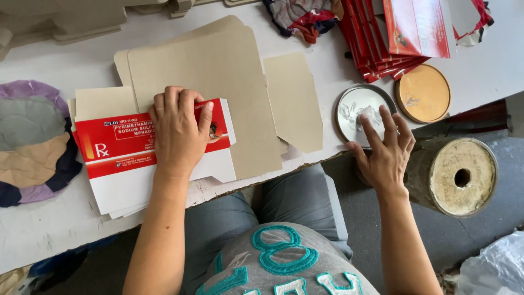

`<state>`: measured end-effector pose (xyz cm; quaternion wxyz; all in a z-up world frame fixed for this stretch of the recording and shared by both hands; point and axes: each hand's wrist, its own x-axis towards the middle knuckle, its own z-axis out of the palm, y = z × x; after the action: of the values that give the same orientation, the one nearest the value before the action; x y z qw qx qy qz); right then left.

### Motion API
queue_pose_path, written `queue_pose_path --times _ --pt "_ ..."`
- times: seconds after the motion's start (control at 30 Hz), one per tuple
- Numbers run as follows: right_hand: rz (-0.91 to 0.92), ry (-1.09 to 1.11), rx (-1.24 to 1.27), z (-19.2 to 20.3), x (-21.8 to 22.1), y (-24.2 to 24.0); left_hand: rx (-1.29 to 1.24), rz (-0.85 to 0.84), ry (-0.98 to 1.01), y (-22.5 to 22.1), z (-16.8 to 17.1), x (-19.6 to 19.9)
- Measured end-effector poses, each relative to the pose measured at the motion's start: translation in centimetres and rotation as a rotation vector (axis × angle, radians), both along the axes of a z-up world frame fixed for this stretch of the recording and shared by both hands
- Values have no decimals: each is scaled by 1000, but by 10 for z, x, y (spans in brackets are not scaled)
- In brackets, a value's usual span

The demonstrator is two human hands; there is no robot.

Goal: Manual folding and stacking of pharmaceutical cardboard boxes.

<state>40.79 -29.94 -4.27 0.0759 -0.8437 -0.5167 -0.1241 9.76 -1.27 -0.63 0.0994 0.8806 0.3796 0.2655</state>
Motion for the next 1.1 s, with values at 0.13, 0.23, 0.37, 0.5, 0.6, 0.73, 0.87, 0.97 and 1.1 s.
queue_pose_path --times 0.13,0.23,0.37,0.5,0.6,0.73,0.87,0.97,1.1 --pt "87 76 172 20 -18 16 34 2 -18 1 0 2" --pt "196 278 377 32 -54 48 40 28 -4 1 0 -2" --pt "498 799 426 64 -120 106 22 6 -33 -1 3 -1" --pt "637 681 242 79 -152 153 5 0 -31 0 -1 -1" --pt "644 534 235 70 -155 174 -12 2 -13 3 -7 0" --pt "639 410 231 65 -158 179 -2 0 -5 3 -7 0" --pt "631 373 228 65 -160 182 24 -2 -18 2 -6 -1" --pt "627 388 216 65 -160 183 44 -3 -37 3 -7 -2" --pt "641 384 215 63 -161 169 38 -4 -39 1 -7 -1"
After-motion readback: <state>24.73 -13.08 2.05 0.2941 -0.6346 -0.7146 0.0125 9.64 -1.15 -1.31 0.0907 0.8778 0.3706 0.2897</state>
